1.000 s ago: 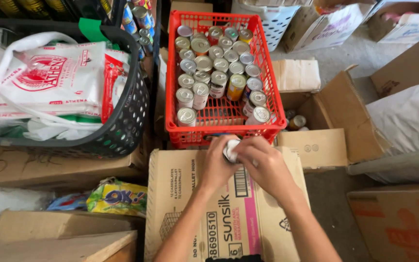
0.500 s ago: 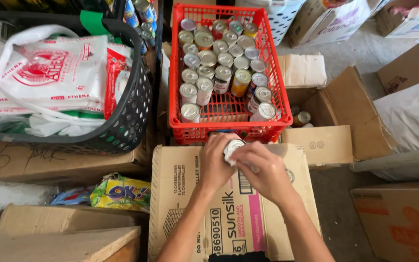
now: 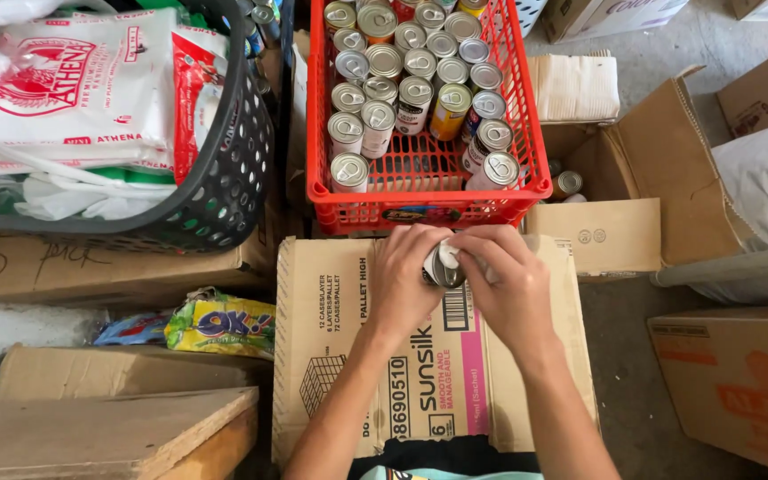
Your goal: Cleaning individual cans with a cloth and organizing them into boxes
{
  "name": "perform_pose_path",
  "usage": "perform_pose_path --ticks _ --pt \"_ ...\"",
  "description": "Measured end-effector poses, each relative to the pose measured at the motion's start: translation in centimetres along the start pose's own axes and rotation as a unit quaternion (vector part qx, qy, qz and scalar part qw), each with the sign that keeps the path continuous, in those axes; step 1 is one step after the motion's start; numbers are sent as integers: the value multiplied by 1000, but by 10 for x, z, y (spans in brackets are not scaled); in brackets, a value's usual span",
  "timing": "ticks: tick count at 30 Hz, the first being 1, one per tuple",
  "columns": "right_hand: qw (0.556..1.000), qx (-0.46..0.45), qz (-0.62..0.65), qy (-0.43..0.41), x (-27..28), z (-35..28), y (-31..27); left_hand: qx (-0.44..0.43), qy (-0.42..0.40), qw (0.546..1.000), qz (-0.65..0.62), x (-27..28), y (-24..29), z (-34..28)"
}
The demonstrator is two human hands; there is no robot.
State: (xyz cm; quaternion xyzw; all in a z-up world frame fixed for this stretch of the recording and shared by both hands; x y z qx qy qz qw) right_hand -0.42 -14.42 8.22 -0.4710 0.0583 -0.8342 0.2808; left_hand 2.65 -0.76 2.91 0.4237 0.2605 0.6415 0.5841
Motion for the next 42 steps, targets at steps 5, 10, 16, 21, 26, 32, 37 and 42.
perform_pose_path --ticks 5,10,16,21,26,32,37,42 --pt "997 25 64 -26 2 0 -15 7 11 999 -46 -7 -25 -7" --pt "1000 -6 -2 26 -3 -2 0 -17 -1 1000 -4 -4 -9 -9" --pt "998 5 61 1 17 0 -24 -3 21 999 -41 0 -2 -6" --pt "998 -39 24 45 42 0 -26 16 17 997 -69 4 35 -3" --pt "998 -48 31 -5 60 2 -42 25 37 993 -112 6 38 3" --pt "996 -62 -28 62 60 17 -33 -31 25 998 -43 0 47 18" --pt "996 -52 -10 69 60 29 -33 -27 -11 998 -59 3 50 41" --pt "993 -87 -14 76 58 30 -30 -16 -26 996 -87 -1 52 55"
Point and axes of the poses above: each hand's wrist, its own z-axis towards the middle knuckle, its own x-axis out of the back of the hand, y = z × x, the point moved 4 cm from there along z, towards the middle knuckle, and after that the axes turned 13 degrees about -z, right-handed, at the moved point
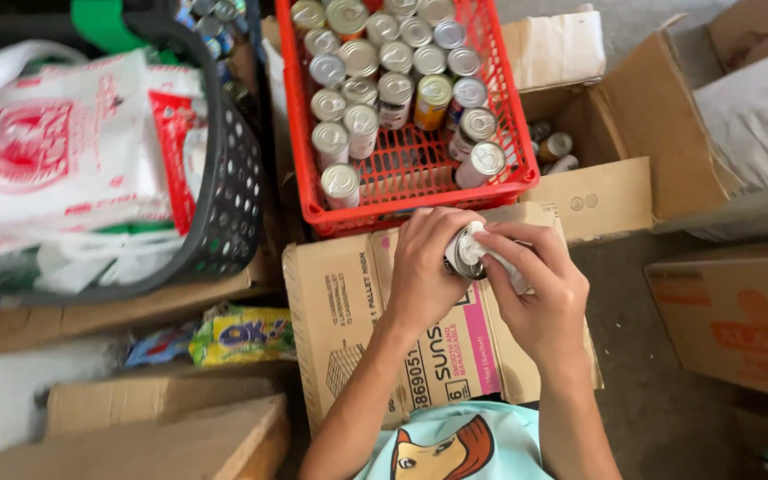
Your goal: Cleaning individual cans with a cloth and organizing them into boxes
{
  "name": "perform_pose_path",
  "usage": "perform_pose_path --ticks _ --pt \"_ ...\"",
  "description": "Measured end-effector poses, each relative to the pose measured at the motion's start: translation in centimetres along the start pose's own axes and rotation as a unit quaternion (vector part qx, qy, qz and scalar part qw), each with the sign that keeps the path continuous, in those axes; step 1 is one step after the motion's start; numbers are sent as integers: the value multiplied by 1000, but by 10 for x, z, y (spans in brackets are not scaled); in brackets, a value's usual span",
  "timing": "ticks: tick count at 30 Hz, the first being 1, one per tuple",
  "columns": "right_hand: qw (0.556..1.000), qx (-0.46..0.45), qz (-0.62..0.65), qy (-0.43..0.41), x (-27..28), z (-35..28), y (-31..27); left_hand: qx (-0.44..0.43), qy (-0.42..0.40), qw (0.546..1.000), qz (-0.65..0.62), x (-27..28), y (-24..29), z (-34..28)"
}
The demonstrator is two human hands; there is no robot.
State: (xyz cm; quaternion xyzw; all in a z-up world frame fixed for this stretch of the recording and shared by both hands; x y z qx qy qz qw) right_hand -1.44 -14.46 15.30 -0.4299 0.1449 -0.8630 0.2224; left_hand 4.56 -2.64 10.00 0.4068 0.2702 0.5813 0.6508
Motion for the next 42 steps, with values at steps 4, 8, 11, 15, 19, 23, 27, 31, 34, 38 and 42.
perform_pose_path --ticks 4,8,11,15,19,23,27,31,34,38,42 --pt "999 -8 -32 3 -4 11 -5 -4 -18 1000 -21 2 -11 9" --pt "999 8 -48 -4 -15 27 -13 -11 -6 999 -38 15 -17 17" --pt "999 30 -34 -19 -22 40 -18 2 14 998 -57 26 -18 24" --pt "998 37 -22 -47 -31 47 -15 10 35 998 -57 33 -26 25" --pt "998 30 -16 -47 -30 51 -12 16 36 997 -67 29 -25 29" --pt "998 34 -15 -42 -25 55 7 -2 19 997 -79 19 -25 42" --pt "997 49 -30 -55 -22 61 7 -9 -7 997 -80 11 -27 52" --pt "992 96 -47 -73 -26 64 -10 -15 -1 995 -98 6 -51 51" --pt "989 108 -22 -103 -35 60 2 -15 -6 998 -66 17 -48 50" --pt "992 91 -35 -77 -42 66 5 -7 -15 998 -60 22 -45 46" --pt "988 131 -11 -82 -37 74 -10 -7 5 996 -83 24 -50 48"
Point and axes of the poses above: each hand's wrist, its own z-axis towards the middle knuckle, its own x-axis out of the back of the hand, y = z × x, the point moved 4 cm from there along z, towards the middle knuckle, and after that the axes turned 13 degrees about -z, right-handed, at the moved point
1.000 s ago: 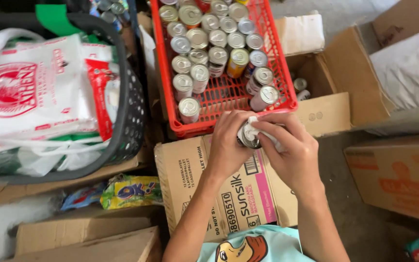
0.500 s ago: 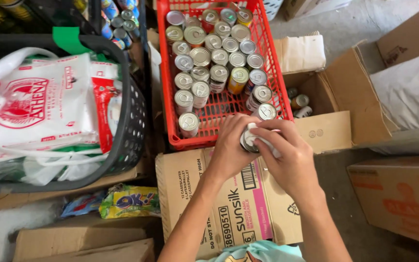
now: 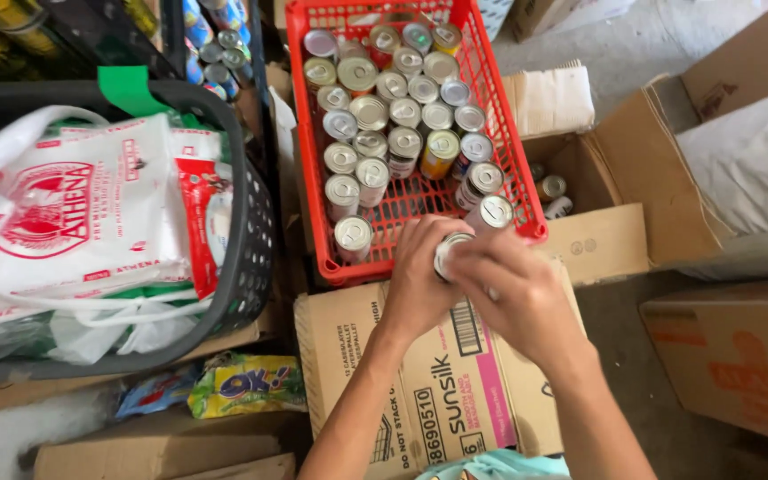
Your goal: Cleaning individual cans with a cloth and organizing them into boxes
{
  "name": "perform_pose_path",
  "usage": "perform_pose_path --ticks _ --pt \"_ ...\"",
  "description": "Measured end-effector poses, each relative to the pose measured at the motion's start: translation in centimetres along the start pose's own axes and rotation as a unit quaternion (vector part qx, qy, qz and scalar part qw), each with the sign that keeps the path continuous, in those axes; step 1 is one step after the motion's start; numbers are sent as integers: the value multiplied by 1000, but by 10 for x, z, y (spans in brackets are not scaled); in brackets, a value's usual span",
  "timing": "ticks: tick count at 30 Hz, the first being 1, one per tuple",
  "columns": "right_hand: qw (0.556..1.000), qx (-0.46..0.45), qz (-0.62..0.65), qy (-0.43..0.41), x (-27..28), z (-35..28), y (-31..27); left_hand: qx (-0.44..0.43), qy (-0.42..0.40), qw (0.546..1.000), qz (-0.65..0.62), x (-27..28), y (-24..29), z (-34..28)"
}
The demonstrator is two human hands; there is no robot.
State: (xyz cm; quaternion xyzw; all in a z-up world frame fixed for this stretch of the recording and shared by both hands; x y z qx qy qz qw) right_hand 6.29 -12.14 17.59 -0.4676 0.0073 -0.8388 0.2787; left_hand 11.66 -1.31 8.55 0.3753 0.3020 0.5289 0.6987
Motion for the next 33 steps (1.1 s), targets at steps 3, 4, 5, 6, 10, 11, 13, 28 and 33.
perform_pose_path --ticks 3,4,5,6,10,11,13,28,33 --pt "1000 -2 20 -19 -4 -7 8 7 -1 1000 3 4 3 -3" --pt "1000 -14 -16 -19 -5 -10 15 13 -6 1000 3 2 6 -4" --pt "1000 -14 -16 -21 -6 -8 14 14 -5 1000 3 0 6 -4" --pt "999 -27 -21 -2 -5 -7 14 17 -3 1000 -5 -2 7 -4" --pt "997 -7 51 -50 -9 -7 1 -1 14 1000 2 6 -9 -8" --pt "997 -9 52 -51 -9 -7 2 1 13 1000 2 8 -7 -8" --pt "997 0 28 -75 -10 -5 4 6 10 1000 25 11 -6 -8" --pt "996 -46 -30 67 -8 5 4 -8 6 996 89 6 8 12" --pt "999 -14 -3 41 -2 4 8 -18 16 998 58 14 8 30"
Point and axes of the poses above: each hand's wrist, its own z-axis towards the middle knuckle, its own x-axis out of the back of the hand, y = z × x, the point moved 4 cm from there along z, towards the middle knuckle, and after that the axes turned 13 degrees about -z, right-handed, at the moved point
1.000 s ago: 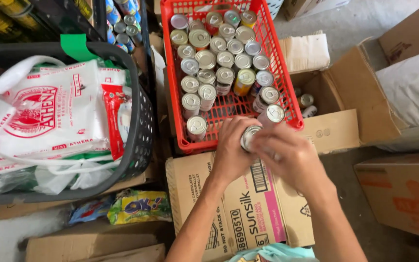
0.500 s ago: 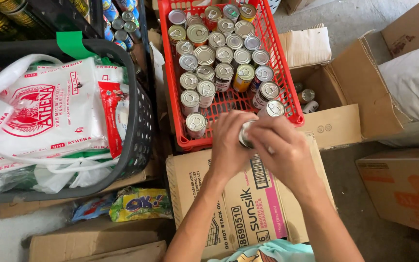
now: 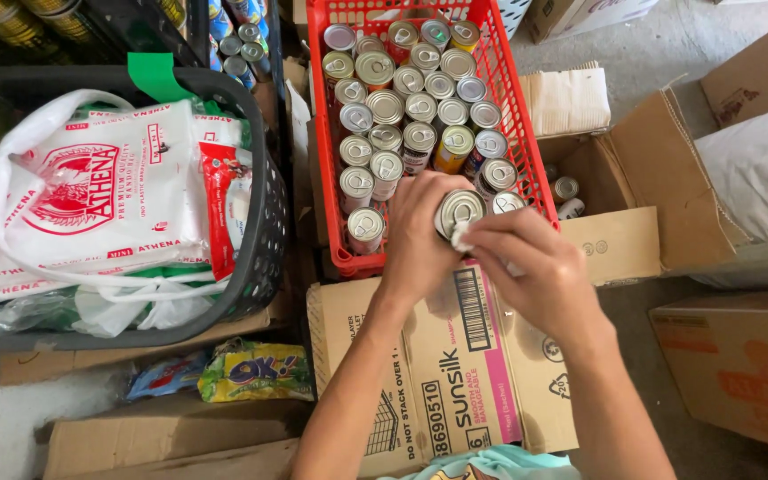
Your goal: Cleaning individual cans with a cloth and organizing them into boxes
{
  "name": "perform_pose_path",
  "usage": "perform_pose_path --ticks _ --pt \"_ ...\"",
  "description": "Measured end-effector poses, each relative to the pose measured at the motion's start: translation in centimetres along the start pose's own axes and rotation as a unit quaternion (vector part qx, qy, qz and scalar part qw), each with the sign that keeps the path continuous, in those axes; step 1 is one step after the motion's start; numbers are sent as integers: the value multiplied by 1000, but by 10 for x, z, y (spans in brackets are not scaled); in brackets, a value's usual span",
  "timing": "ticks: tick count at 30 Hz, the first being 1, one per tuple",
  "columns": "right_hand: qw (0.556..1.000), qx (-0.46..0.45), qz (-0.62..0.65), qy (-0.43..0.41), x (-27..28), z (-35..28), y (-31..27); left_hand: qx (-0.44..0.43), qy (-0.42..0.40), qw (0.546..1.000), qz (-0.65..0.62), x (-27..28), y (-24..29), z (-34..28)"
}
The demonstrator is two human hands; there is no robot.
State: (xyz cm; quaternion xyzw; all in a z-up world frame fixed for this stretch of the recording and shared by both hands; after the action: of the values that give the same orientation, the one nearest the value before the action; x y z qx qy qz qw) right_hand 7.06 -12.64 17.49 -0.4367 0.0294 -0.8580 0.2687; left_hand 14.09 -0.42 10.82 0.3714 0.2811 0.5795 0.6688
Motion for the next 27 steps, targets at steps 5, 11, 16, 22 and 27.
perform_pose_path --ticks 5,11,16,22,27 --pt "996 -15 -56 71 7 11 10 -16 -16 999 33 -15 3 7" --pt "999 13 -4 32 3 8 4 -22 -4 1000 14 -1 8 14" --pt "998 -41 -48 29 0 -3 14 -3 -40 997 65 -10 3 6" --pt "996 -44 -50 55 4 -9 15 10 -49 998 28 -35 -6 -17" --pt "992 -53 64 93 -6 -36 47 142 20 972 -188 -31 -26 -35"
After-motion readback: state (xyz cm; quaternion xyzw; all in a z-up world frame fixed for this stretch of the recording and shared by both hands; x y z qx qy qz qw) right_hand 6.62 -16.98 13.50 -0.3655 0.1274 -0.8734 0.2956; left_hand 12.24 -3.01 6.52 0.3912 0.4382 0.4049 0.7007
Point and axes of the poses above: each hand's wrist, its own z-axis towards the middle knuckle, its own x-axis out of the back of the hand, y = z × x, the point moved 4 cm from there along z, towards the middle knuckle, and after that the axes turned 13 degrees about -z, right-handed, at the moved point
